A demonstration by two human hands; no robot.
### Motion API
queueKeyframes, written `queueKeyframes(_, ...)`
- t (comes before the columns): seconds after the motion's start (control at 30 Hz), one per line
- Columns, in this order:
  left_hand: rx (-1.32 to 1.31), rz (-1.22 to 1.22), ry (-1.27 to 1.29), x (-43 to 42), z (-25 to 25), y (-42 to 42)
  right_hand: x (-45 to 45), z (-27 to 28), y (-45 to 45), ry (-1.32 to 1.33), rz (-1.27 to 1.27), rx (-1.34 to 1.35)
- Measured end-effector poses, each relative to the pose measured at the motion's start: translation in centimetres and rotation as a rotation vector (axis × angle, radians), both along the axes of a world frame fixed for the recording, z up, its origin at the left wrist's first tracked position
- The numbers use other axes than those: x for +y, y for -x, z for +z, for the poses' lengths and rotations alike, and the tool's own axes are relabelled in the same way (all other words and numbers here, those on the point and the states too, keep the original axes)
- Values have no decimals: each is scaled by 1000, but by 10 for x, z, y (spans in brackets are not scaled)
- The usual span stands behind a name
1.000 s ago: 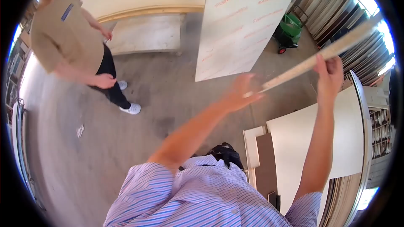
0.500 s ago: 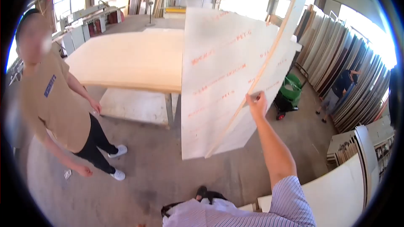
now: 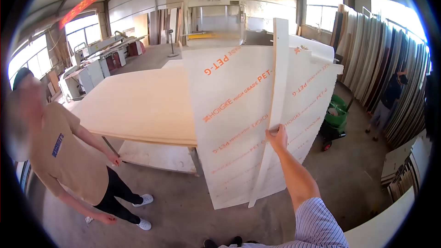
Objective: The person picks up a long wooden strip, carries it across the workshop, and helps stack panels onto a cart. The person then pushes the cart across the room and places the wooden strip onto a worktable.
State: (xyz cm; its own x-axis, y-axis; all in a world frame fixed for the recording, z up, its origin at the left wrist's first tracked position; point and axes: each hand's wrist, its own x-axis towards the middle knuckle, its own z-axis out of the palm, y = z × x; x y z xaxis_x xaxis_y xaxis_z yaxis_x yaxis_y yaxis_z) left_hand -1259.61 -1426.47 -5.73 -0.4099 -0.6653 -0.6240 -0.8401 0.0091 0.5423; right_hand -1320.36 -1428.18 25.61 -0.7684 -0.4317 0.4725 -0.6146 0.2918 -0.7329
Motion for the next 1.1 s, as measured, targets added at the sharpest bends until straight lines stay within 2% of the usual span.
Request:
queueKeyframes(0.2,-14,-27,14,-28,-16,17,-24,-7,29,-23,-46,58)
queueKeyframes(0.3,20,-86,60,-7,-46,-7,-24,-8,35,-53,-58,49)
queueKeyframes(0.37,34,-150,87,26,-85,-45,-35,-30,51,-74,-158,114)
queueKeyframes(0.4,26,-174,85,47,-94,-62,-38,-20,43,-107,-212,124)
queueKeyframes(0.47,16,-97,15,82,-117,-96,-37,-21,43,-116,-105,-19)
queueKeyframes(0.5,38,-18,-10,89,-119,-101,-43,-27,47,-98,-76,10)
queueKeyframes(0.57,210,297,-102,97,-72,-81,-47,-37,49,-134,-88,49)
queueKeyframes(0.63,230,544,-226,84,-45,-65,-53,-35,55,-158,-95,32)
queueKeyframes(0.67,160,634,-317,75,-39,-59,-56,-38,57,-107,-129,114)
queueKeyframes(0.7,87,719,-408,74,-36,-60,-51,-35,53,-127,-112,86)
queueKeyframes(0.8,127,727,-424,66,-48,-68,-50,-29,55,-167,-109,73)
queueKeyframes(0.87,204,490,-279,69,-73,-81,-47,-17,53,-192,-88,68)
queueKeyframes(0.93,278,354,-193,61,-72,-71,-45,-12,47,-237,-74,44)
queueKeyframes(1.0,223,-125,212,51,-98,-83,-42,-6,44,-277,-67,27)
queueKeyframes(1.03,103,-564,622,40,-130,-92,-40,-1,43,-286,-63,31)
queueKeyframes(1.1,205,-527,488,31,-108,-81,-35,2,41,-238,-42,41)
